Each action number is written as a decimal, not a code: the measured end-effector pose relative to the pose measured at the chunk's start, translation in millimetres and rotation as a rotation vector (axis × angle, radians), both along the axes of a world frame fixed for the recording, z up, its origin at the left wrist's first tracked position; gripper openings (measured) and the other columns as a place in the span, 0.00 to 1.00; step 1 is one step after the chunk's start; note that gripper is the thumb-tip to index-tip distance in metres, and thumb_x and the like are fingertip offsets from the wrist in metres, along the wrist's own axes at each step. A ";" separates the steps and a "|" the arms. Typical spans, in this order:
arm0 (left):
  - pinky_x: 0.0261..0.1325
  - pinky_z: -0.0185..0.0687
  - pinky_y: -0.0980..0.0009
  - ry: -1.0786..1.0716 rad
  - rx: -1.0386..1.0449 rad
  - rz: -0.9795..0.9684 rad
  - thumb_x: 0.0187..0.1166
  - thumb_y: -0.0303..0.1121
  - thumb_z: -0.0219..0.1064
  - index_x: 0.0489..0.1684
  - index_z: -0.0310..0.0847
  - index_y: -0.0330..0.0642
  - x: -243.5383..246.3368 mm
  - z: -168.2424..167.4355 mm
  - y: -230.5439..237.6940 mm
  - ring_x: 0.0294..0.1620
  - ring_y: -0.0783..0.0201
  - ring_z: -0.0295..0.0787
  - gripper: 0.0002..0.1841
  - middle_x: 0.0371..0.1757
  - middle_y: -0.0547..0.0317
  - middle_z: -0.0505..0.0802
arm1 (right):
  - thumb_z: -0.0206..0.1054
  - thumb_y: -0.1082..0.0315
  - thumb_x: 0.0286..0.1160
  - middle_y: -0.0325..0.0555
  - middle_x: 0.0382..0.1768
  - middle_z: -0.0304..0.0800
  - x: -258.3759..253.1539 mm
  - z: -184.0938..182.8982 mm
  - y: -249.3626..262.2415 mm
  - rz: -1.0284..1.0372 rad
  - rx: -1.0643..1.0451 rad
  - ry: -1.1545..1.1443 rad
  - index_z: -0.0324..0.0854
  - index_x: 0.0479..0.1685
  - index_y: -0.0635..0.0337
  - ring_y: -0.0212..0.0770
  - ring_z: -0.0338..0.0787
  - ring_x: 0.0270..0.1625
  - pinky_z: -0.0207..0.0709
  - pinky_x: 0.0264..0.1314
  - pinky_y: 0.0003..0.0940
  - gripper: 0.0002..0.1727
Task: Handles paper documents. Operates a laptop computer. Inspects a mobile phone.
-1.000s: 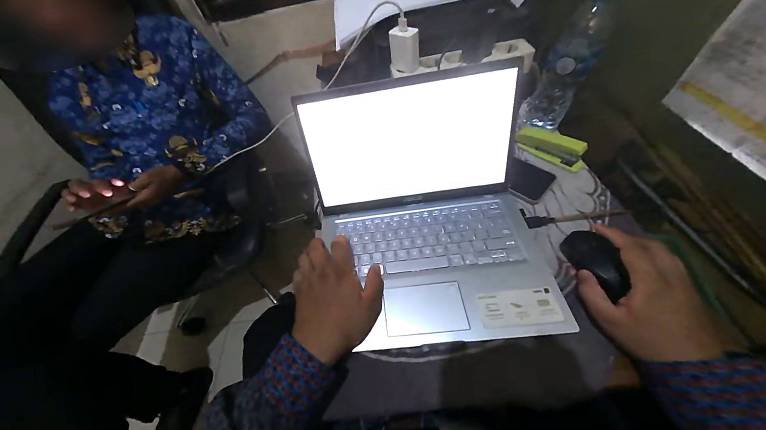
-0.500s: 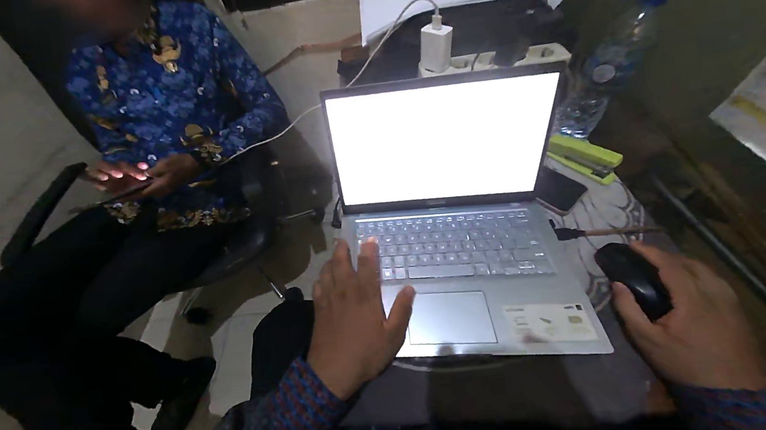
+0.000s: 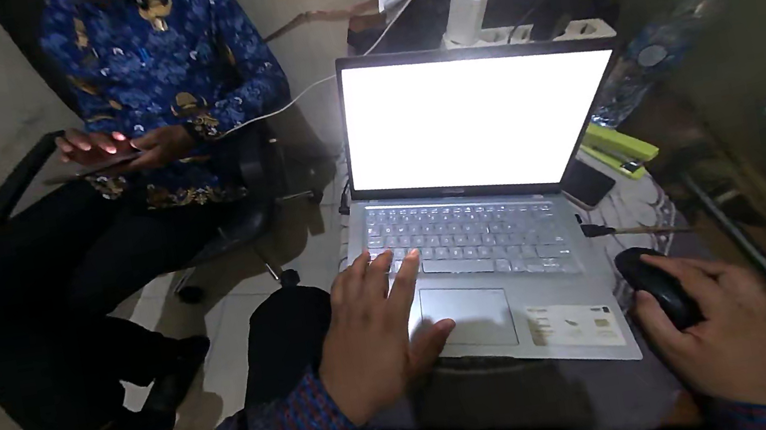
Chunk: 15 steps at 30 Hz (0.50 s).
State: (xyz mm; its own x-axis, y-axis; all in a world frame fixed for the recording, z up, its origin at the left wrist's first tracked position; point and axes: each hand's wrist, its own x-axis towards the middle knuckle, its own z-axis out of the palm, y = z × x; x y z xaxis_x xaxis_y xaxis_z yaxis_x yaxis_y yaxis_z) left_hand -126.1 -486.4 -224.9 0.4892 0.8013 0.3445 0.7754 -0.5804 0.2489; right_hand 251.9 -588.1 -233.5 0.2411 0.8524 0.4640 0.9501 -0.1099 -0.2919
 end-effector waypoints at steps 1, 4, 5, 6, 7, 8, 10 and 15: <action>0.78 0.67 0.37 -0.007 0.002 -0.005 0.76 0.76 0.46 0.87 0.69 0.56 -0.2 0.4 0.0 0.81 0.41 0.72 0.45 0.78 0.48 0.82 | 0.61 0.47 0.69 0.69 0.62 0.84 -0.6 0.6 -0.1 -0.004 -0.006 0.000 0.85 0.68 0.59 0.67 0.84 0.62 0.76 0.64 0.63 0.32; 0.78 0.67 0.37 -0.009 0.002 -0.008 0.76 0.76 0.48 0.86 0.69 0.55 -0.7 1.8 -0.1 0.80 0.41 0.74 0.45 0.77 0.48 0.83 | 0.63 0.44 0.69 0.70 0.64 0.83 -2.7 2.6 -0.4 -0.004 -0.016 -0.003 0.81 0.72 0.61 0.68 0.84 0.65 0.76 0.67 0.63 0.36; 0.78 0.66 0.37 -0.005 0.000 -0.003 0.76 0.76 0.48 0.86 0.70 0.55 -0.4 2.0 -0.1 0.80 0.41 0.74 0.45 0.77 0.48 0.83 | 0.64 0.44 0.69 0.70 0.65 0.83 -3.1 3.1 -0.3 -0.004 -0.012 -0.007 0.80 0.73 0.61 0.68 0.84 0.66 0.77 0.67 0.62 0.36; 0.79 0.66 0.36 0.000 -0.005 0.001 0.75 0.76 0.48 0.86 0.69 0.55 0.0 2.2 -0.1 0.80 0.42 0.74 0.45 0.78 0.48 0.83 | 0.64 0.44 0.70 0.70 0.65 0.83 -3.0 3.5 -0.3 -0.008 -0.012 -0.012 0.80 0.73 0.60 0.67 0.84 0.66 0.77 0.68 0.61 0.36; 0.79 0.66 0.36 0.003 -0.007 0.002 0.75 0.76 0.48 0.87 0.69 0.55 0.2 2.2 -0.1 0.80 0.41 0.74 0.45 0.78 0.48 0.83 | 0.63 0.43 0.71 0.69 0.66 0.83 -2.3 3.3 -0.7 -0.010 -0.014 -0.012 0.80 0.74 0.59 0.67 0.84 0.67 0.76 0.69 0.61 0.36; 0.78 0.66 0.36 0.008 -0.013 0.002 0.75 0.76 0.48 0.87 0.69 0.55 0.4 2.4 0.1 0.80 0.41 0.74 0.45 0.78 0.47 0.82 | 0.63 0.43 0.72 0.68 0.66 0.83 -1.2 2.3 -0.8 -0.014 -0.013 -0.013 0.80 0.74 0.58 0.66 0.84 0.67 0.76 0.69 0.61 0.36; 0.78 0.66 0.35 0.015 -0.021 0.001 0.75 0.77 0.47 0.87 0.69 0.55 0.4 2.9 0.4 0.80 0.40 0.74 0.46 0.78 0.47 0.82 | 0.62 0.43 0.72 0.68 0.66 0.83 -0.9 2.0 -0.8 -0.020 -0.017 -0.011 0.80 0.75 0.58 0.67 0.83 0.66 0.76 0.68 0.61 0.36; 0.79 0.65 0.35 0.018 -0.017 0.001 0.75 0.78 0.46 0.86 0.69 0.55 0.1 2.7 0.7 0.80 0.41 0.74 0.47 0.78 0.48 0.82 | 0.62 0.42 0.72 0.67 0.67 0.83 -0.7 2.0 -1.1 -0.034 -0.031 -0.011 0.78 0.76 0.57 0.67 0.83 0.68 0.75 0.70 0.62 0.37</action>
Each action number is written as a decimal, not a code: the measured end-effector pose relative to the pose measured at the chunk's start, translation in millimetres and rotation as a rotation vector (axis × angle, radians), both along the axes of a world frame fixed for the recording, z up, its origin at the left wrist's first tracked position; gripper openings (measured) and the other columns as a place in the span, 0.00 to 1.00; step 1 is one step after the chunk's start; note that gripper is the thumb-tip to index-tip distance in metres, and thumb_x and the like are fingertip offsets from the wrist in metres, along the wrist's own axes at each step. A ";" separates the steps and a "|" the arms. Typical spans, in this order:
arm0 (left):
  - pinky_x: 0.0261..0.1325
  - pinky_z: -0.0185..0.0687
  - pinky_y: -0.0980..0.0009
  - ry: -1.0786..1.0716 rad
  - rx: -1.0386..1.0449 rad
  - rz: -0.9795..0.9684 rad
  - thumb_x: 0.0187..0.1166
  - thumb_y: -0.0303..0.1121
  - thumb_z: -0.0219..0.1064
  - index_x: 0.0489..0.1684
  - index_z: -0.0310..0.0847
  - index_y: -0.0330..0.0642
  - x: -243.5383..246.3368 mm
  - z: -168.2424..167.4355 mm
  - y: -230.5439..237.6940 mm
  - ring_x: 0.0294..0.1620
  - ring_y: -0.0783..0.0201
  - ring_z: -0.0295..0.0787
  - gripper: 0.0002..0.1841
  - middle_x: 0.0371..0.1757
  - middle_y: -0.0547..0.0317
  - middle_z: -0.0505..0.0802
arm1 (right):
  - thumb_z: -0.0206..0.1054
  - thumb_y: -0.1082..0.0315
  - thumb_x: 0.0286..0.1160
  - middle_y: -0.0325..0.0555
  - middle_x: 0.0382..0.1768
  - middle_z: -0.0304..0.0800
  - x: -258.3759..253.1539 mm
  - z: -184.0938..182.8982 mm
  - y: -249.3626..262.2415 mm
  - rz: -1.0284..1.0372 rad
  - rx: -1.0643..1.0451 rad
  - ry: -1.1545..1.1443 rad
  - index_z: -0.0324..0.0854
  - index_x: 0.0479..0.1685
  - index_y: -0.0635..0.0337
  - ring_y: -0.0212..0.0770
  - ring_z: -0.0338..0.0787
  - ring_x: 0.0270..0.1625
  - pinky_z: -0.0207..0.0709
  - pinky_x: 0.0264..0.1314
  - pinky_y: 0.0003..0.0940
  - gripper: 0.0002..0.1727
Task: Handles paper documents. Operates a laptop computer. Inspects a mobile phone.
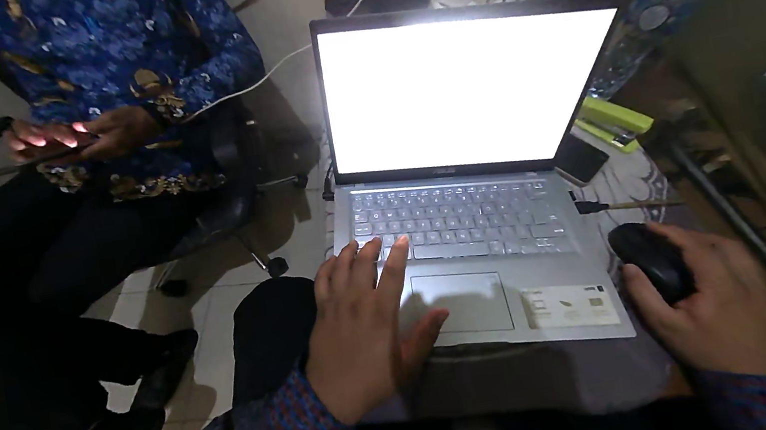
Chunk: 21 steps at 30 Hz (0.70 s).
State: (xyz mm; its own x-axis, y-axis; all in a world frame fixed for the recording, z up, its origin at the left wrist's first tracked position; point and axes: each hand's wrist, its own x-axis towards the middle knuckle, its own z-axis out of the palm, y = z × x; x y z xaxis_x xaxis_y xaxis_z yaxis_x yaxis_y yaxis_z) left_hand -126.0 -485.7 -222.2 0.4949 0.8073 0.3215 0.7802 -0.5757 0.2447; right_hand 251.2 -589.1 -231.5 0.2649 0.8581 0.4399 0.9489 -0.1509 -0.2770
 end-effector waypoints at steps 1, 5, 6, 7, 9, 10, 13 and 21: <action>0.78 0.65 0.35 0.003 0.002 0.000 0.75 0.78 0.46 0.86 0.69 0.55 0.0 0.1 0.2 0.80 0.41 0.75 0.47 0.78 0.48 0.82 | 0.62 0.42 0.72 0.67 0.67 0.83 0.0 0.4 0.0 -0.001 -0.005 -0.001 0.78 0.77 0.57 0.67 0.83 0.68 0.75 0.70 0.63 0.37; 0.78 0.66 0.35 0.002 0.008 0.001 0.75 0.78 0.45 0.86 0.70 0.54 -0.1 0.2 0.2 0.80 0.40 0.75 0.47 0.78 0.47 0.83 | 0.62 0.42 0.72 0.68 0.66 0.83 -0.4 0.6 0.0 -0.006 -0.008 -0.013 0.78 0.76 0.57 0.68 0.83 0.67 0.75 0.69 0.64 0.37; 0.78 0.66 0.34 0.000 0.006 0.001 0.75 0.77 0.45 0.86 0.69 0.54 -0.2 0.4 0.4 0.80 0.40 0.75 0.47 0.78 0.47 0.83 | 0.62 0.43 0.72 0.67 0.66 0.84 -0.3 0.6 0.2 -0.006 -0.005 -0.013 0.79 0.76 0.57 0.67 0.83 0.67 0.75 0.69 0.64 0.36; 0.78 0.66 0.34 -0.001 0.005 0.000 0.75 0.77 0.45 0.86 0.69 0.54 -0.2 0.5 0.5 0.80 0.40 0.75 0.47 0.78 0.47 0.83 | 0.62 0.43 0.72 0.67 0.65 0.84 0.1 0.3 0.5 -0.001 -0.001 -0.010 0.80 0.75 0.57 0.67 0.84 0.66 0.75 0.68 0.63 0.35; 0.78 0.66 0.34 -0.003 0.002 0.000 0.75 0.77 0.45 0.87 0.69 0.54 0.0 0.6 0.4 0.80 0.41 0.75 0.47 0.78 0.47 0.83 | 0.62 0.45 0.73 0.66 0.64 0.85 0.5 -0.2 1.2 0.007 0.012 0.000 0.82 0.73 0.55 0.65 0.84 0.66 0.77 0.67 0.61 0.33; 0.78 0.66 0.34 -0.001 0.003 0.001 0.75 0.77 0.45 0.87 0.69 0.54 0.1 0.7 0.3 0.80 0.40 0.75 0.47 0.78 0.47 0.83 | 0.62 0.46 0.73 0.65 0.64 0.85 0.8 -0.6 1.4 0.010 0.018 0.009 0.83 0.72 0.54 0.65 0.84 0.65 0.77 0.67 0.61 0.32; 0.78 0.65 0.34 0.005 0.008 0.009 0.76 0.77 0.44 0.86 0.69 0.54 0.4 0.8 -0.3 0.80 0.41 0.75 0.46 0.78 0.47 0.83 | 0.62 0.46 0.74 0.65 0.65 0.84 0.6 -1.3 1.8 0.011 0.017 0.028 0.84 0.71 0.53 0.65 0.83 0.67 0.76 0.67 0.61 0.30; 0.79 0.65 0.34 -0.002 0.009 0.007 0.76 0.77 0.44 0.87 0.68 0.54 0.6 -0.3 -0.5 0.80 0.42 0.75 0.47 0.77 0.48 0.83 | 0.62 0.46 0.75 0.64 0.67 0.84 0.9 -1.7 0.9 0.003 0.004 0.033 0.86 0.70 0.50 0.63 0.83 0.67 0.77 0.67 0.61 0.28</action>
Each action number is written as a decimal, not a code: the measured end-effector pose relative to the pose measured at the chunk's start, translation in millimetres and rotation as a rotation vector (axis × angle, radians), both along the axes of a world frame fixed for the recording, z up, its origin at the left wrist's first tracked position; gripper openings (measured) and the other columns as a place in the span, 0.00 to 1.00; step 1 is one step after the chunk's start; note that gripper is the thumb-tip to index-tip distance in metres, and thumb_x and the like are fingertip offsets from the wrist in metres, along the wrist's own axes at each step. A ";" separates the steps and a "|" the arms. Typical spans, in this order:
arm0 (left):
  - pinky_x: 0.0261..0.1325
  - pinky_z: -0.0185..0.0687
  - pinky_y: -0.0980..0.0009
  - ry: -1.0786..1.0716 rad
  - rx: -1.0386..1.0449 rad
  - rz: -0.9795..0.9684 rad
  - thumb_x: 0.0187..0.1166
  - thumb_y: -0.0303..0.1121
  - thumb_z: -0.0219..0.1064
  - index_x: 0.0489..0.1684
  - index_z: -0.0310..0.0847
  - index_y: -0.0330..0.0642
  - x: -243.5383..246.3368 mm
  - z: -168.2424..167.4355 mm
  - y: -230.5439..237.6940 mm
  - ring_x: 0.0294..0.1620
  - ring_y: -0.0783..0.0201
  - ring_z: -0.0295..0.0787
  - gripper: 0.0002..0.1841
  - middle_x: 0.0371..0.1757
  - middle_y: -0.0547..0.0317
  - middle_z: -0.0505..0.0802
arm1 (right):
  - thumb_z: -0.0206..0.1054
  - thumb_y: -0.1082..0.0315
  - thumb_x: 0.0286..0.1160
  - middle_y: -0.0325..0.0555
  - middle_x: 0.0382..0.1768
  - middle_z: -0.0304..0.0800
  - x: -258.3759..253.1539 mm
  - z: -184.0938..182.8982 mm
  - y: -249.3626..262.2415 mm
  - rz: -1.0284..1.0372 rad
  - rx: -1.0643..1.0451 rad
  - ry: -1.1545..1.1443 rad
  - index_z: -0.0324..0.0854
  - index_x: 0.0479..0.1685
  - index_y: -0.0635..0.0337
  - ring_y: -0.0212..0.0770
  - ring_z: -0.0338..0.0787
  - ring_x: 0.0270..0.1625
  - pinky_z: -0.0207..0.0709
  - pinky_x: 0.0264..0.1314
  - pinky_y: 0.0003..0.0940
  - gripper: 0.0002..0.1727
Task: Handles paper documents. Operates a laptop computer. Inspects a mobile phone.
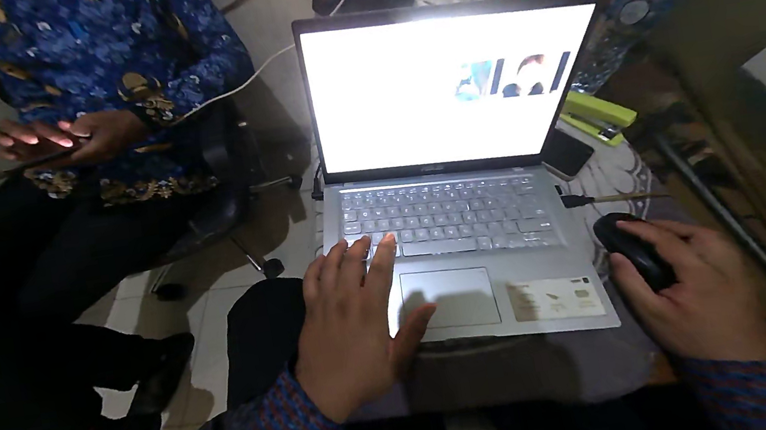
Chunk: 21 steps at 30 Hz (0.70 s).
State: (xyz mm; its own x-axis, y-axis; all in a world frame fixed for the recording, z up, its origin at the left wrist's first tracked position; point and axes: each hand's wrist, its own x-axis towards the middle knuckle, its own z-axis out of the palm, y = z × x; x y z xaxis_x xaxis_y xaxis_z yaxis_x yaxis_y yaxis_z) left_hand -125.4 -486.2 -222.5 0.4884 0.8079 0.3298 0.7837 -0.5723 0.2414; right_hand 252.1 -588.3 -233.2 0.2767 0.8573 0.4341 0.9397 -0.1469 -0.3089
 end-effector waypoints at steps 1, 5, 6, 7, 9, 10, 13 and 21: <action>0.79 0.65 0.34 0.000 -0.001 -0.001 0.76 0.77 0.45 0.87 0.68 0.54 -0.1 0.1 -0.2 0.80 0.41 0.75 0.46 0.77 0.47 0.83 | 0.62 0.46 0.75 0.64 0.67 0.84 -0.4 0.2 0.1 -0.002 0.000 -0.001 0.86 0.69 0.50 0.64 0.83 0.67 0.77 0.67 0.61 0.28; 0.80 0.63 0.33 0.001 -0.012 0.000 0.76 0.77 0.44 0.87 0.68 0.53 0.0 0.9 -0.6 0.80 0.40 0.75 0.47 0.77 0.46 0.83 | 0.62 0.46 0.75 0.64 0.66 0.84 0.4 -1.3 0.6 -0.011 0.009 0.001 0.87 0.68 0.49 0.64 0.84 0.66 0.77 0.66 0.62 0.27; 0.79 0.64 0.33 0.000 -0.006 0.000 0.76 0.77 0.44 0.87 0.68 0.53 -0.2 0.4 -0.5 0.80 0.40 0.76 0.47 0.77 0.46 0.83 | 0.62 0.46 0.75 0.64 0.66 0.84 -0.2 -1.1 0.9 -0.011 0.015 -0.002 0.87 0.68 0.49 0.65 0.84 0.66 0.77 0.65 0.63 0.27; 0.79 0.64 0.33 -0.002 0.000 0.001 0.76 0.77 0.44 0.87 0.69 0.53 -0.4 -0.1 -0.3 0.79 0.41 0.76 0.47 0.77 0.46 0.83 | 0.62 0.46 0.75 0.64 0.66 0.84 -0.7 -0.7 1.1 -0.010 0.015 -0.006 0.87 0.67 0.49 0.64 0.83 0.66 0.77 0.65 0.62 0.27; 0.80 0.64 0.34 -0.004 -0.003 0.004 0.76 0.77 0.44 0.87 0.68 0.54 -0.6 -0.2 -0.4 0.80 0.41 0.75 0.46 0.78 0.47 0.83 | 0.62 0.46 0.76 0.63 0.66 0.84 -0.3 -0.7 1.2 -0.010 0.007 -0.012 0.87 0.68 0.48 0.64 0.83 0.66 0.77 0.65 0.62 0.27; 0.80 0.64 0.34 -0.003 -0.005 0.006 0.76 0.77 0.44 0.87 0.68 0.54 -0.5 0.0 -0.5 0.80 0.41 0.75 0.46 0.78 0.47 0.83 | 0.61 0.46 0.76 0.64 0.66 0.84 0.4 -0.9 1.3 -0.009 0.006 -0.014 0.87 0.68 0.48 0.65 0.84 0.66 0.77 0.65 0.62 0.27; 0.79 0.64 0.34 -0.003 0.003 0.002 0.77 0.76 0.44 0.87 0.68 0.53 -0.4 0.1 -0.4 0.79 0.41 0.76 0.46 0.78 0.47 0.83 | 0.61 0.45 0.76 0.65 0.66 0.84 0.8 -1.4 1.4 -0.012 0.006 -0.011 0.87 0.68 0.48 0.66 0.83 0.65 0.77 0.64 0.64 0.27; 0.79 0.65 0.34 -0.011 0.016 -0.001 0.77 0.76 0.44 0.86 0.69 0.52 -1.3 -0.5 -0.3 0.79 0.41 0.76 0.46 0.76 0.46 0.84 | 0.61 0.43 0.74 0.66 0.66 0.84 -2.1 0.7 1.8 -0.033 -0.001 -0.024 0.81 0.74 0.57 0.68 0.83 0.66 0.76 0.67 0.65 0.34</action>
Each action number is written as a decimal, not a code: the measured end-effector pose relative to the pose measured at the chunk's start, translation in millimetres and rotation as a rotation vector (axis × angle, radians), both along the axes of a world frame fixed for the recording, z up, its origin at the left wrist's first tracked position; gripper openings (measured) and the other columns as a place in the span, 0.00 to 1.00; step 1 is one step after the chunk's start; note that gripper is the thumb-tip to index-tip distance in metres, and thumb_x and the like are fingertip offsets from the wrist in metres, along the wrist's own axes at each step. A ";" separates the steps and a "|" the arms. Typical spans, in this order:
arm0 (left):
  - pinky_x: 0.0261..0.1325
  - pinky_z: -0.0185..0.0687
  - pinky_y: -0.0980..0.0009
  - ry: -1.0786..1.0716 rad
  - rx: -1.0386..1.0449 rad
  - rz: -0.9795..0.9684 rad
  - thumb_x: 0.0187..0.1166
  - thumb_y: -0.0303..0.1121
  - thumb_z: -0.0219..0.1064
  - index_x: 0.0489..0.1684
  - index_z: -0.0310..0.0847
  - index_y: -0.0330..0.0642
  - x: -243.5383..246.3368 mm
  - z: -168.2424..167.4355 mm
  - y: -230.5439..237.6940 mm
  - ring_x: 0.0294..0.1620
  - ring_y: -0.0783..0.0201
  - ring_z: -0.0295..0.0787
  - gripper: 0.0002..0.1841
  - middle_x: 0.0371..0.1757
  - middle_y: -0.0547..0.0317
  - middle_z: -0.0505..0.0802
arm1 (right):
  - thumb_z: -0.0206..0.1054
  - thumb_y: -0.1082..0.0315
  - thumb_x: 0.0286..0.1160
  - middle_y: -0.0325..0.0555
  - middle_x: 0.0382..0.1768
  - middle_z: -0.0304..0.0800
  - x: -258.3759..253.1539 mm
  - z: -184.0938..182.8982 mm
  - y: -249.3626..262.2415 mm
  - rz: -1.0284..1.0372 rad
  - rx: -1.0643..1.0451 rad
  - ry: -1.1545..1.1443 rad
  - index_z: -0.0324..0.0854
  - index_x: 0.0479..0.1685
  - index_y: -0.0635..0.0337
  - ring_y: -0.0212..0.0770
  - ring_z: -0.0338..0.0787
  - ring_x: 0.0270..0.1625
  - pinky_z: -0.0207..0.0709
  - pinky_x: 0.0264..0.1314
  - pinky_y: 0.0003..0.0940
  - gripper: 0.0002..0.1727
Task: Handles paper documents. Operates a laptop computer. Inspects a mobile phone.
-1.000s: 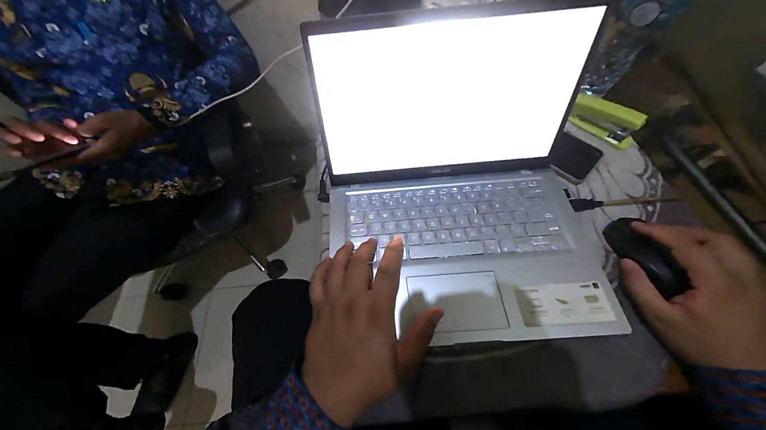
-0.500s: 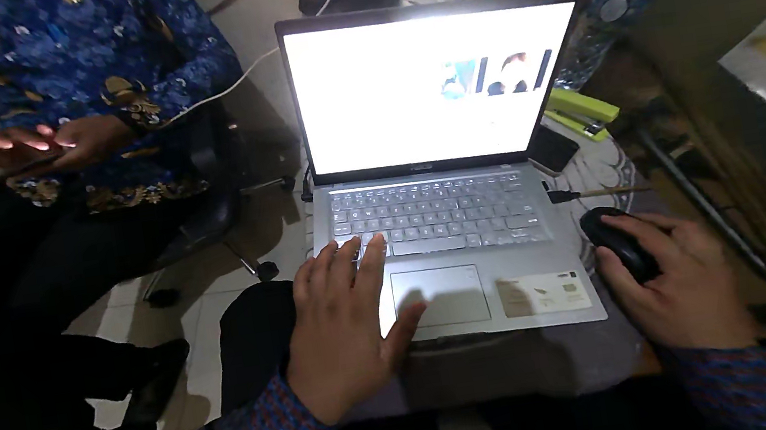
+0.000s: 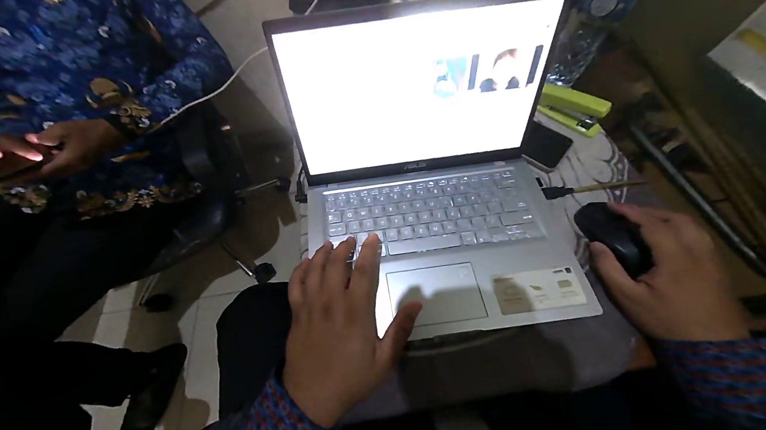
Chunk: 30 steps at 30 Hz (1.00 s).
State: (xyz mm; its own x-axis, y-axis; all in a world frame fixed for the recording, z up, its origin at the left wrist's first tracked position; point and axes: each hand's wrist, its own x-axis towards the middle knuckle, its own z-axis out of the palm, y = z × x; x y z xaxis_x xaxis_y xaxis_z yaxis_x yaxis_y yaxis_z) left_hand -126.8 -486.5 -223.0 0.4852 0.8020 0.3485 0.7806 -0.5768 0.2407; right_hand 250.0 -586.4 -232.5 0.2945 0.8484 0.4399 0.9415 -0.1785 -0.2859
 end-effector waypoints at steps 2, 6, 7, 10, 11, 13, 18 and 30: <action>0.79 0.64 0.34 -0.007 -0.001 -0.004 0.76 0.76 0.44 0.86 0.69 0.52 -0.1 0.3 0.4 0.79 0.41 0.76 0.46 0.76 0.47 0.84 | 0.61 0.42 0.72 0.65 0.66 0.84 0.5 0.3 0.5 -0.003 -0.001 -0.001 0.80 0.75 0.57 0.67 0.83 0.67 0.75 0.68 0.65 0.36; 0.80 0.63 0.34 -0.023 -0.010 -0.010 0.77 0.76 0.44 0.87 0.69 0.52 -0.4 -0.7 0.1 0.79 0.42 0.76 0.46 0.77 0.47 0.83 | 0.63 0.41 0.70 0.68 0.66 0.82 -0.7 2.9 0.1 -0.006 -0.005 0.010 0.77 0.77 0.58 0.66 0.83 0.67 0.76 0.67 0.64 0.39; 0.80 0.63 0.34 -0.029 -0.011 -0.010 0.77 0.76 0.44 0.87 0.69 0.52 -0.6 -0.8 0.0 0.79 0.42 0.76 0.46 0.77 0.47 0.83 | 0.64 0.41 0.71 0.68 0.67 0.82 -1.0 3.3 -0.2 -0.007 -0.003 0.013 0.77 0.78 0.58 0.66 0.83 0.67 0.77 0.67 0.64 0.39; 0.79 0.65 0.34 -0.035 -0.010 -0.012 0.77 0.75 0.46 0.87 0.68 0.52 -0.9 -0.8 -0.1 0.79 0.42 0.76 0.46 0.77 0.47 0.83 | 0.65 0.41 0.70 0.68 0.69 0.80 -1.4 3.4 0.2 -0.004 0.014 0.022 0.77 0.78 0.58 0.65 0.83 0.68 0.77 0.68 0.62 0.39; 0.79 0.65 0.34 -0.033 -0.013 -0.010 0.77 0.75 0.47 0.88 0.67 0.52 -0.7 -0.7 -0.1 0.79 0.42 0.76 0.46 0.77 0.47 0.83 | 0.66 0.41 0.70 0.68 0.70 0.80 -1.6 3.7 0.4 -0.005 0.018 0.019 0.77 0.77 0.58 0.65 0.83 0.69 0.77 0.68 0.61 0.39; 0.79 0.65 0.34 -0.024 -0.021 -0.006 0.77 0.75 0.47 0.88 0.66 0.51 -0.4 0.0 -0.3 0.79 0.41 0.76 0.46 0.77 0.46 0.83 | 0.66 0.41 0.70 0.68 0.71 0.79 -1.4 4.0 0.3 -0.011 0.018 0.016 0.77 0.77 0.59 0.64 0.82 0.70 0.77 0.70 0.61 0.39; 0.79 0.64 0.33 -0.038 -0.031 -0.010 0.76 0.76 0.49 0.88 0.66 0.49 -0.9 0.1 -0.7 0.79 0.40 0.76 0.48 0.78 0.45 0.82 | 0.67 0.41 0.71 0.69 0.70 0.79 -2.0 4.8 0.9 -0.012 0.017 -0.001 0.77 0.77 0.61 0.64 0.82 0.70 0.78 0.71 0.59 0.40; 0.80 0.62 0.31 -0.026 -0.062 -0.024 0.74 0.79 0.46 0.88 0.67 0.50 -3.1 -0.3 0.2 0.81 0.39 0.73 0.50 0.81 0.46 0.80 | 0.65 0.40 0.71 0.66 0.69 0.82 -4.7 4.7 -0.2 -0.034 -0.013 -0.026 0.77 0.77 0.59 0.63 0.83 0.69 0.78 0.70 0.59 0.39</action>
State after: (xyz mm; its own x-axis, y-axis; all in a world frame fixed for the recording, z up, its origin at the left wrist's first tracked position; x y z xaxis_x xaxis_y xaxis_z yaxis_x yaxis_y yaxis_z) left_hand -129.9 -486.4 -223.3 0.4959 0.8105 0.3116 0.7597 -0.5788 0.2965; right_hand 245.2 -586.6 -227.8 0.3120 0.8439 0.4364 0.9419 -0.2145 -0.2585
